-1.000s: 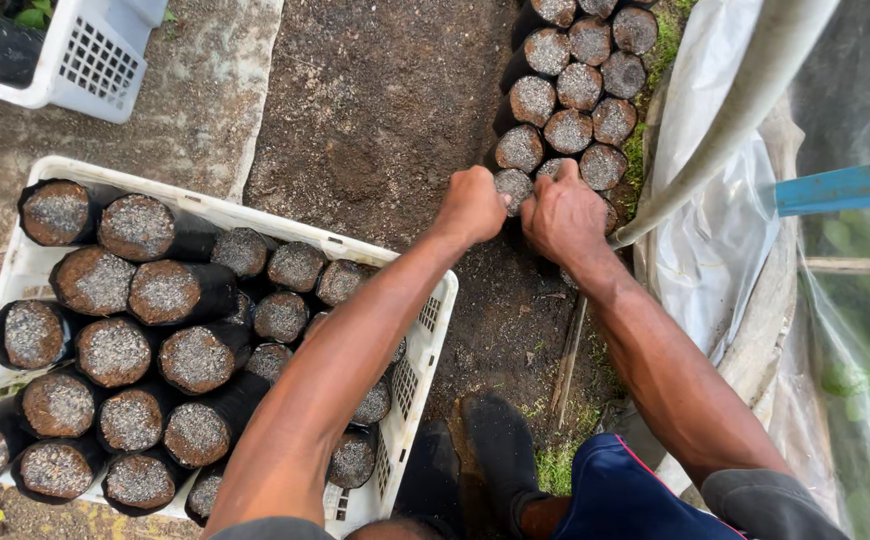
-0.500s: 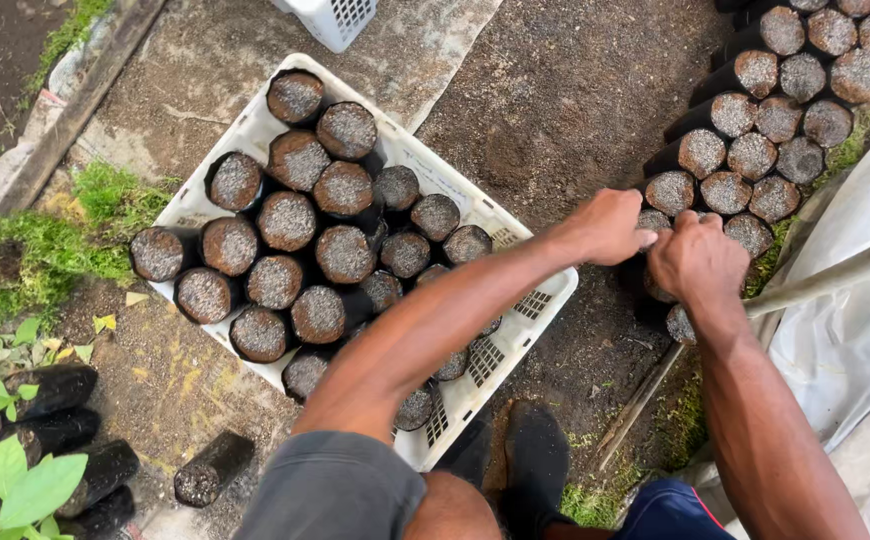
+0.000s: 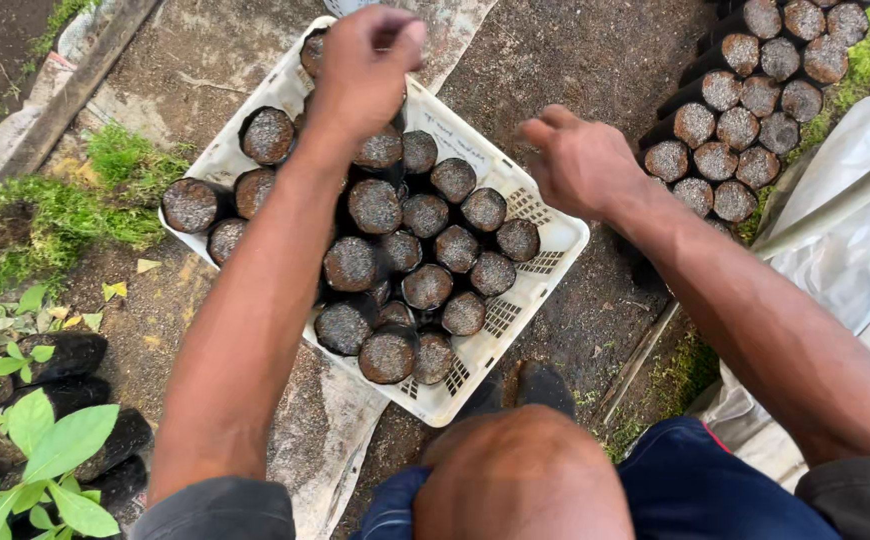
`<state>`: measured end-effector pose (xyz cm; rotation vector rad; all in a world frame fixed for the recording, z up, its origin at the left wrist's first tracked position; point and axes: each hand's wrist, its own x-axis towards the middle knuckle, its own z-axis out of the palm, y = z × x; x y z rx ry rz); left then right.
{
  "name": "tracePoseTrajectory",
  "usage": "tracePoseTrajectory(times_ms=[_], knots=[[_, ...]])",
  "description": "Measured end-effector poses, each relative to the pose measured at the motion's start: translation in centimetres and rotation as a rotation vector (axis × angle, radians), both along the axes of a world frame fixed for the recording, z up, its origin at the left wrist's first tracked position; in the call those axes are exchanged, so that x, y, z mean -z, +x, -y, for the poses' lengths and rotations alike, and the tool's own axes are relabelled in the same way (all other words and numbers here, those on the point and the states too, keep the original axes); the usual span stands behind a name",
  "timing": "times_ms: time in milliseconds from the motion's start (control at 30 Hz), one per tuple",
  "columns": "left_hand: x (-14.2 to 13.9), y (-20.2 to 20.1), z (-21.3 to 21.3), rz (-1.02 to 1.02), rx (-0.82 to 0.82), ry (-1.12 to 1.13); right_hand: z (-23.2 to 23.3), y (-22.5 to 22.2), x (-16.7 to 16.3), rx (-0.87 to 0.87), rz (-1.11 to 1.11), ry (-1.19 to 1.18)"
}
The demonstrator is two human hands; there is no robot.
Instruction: The person repeatedly picks up small seedling pots from a white crate and places them in a neat row on the ground. The person uses both hands to handle the pots and occasionally adjusts their position in the row.
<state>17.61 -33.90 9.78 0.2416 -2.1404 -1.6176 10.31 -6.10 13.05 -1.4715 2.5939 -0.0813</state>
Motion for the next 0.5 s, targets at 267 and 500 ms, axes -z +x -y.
tracePoseTrajectory(times_ms=[267, 500], knots=[[-0.3, 6.9, 5.6, -0.015, -0.166, 0.081, 3.5, 3.6, -3.7, -0.149, 0.014, 0.127], [0.3, 8.7, 5.3, 0.179, -0.34, -0.005, 7.0, 2.8, -1.3, -0.235, 0.111, 0.009]])
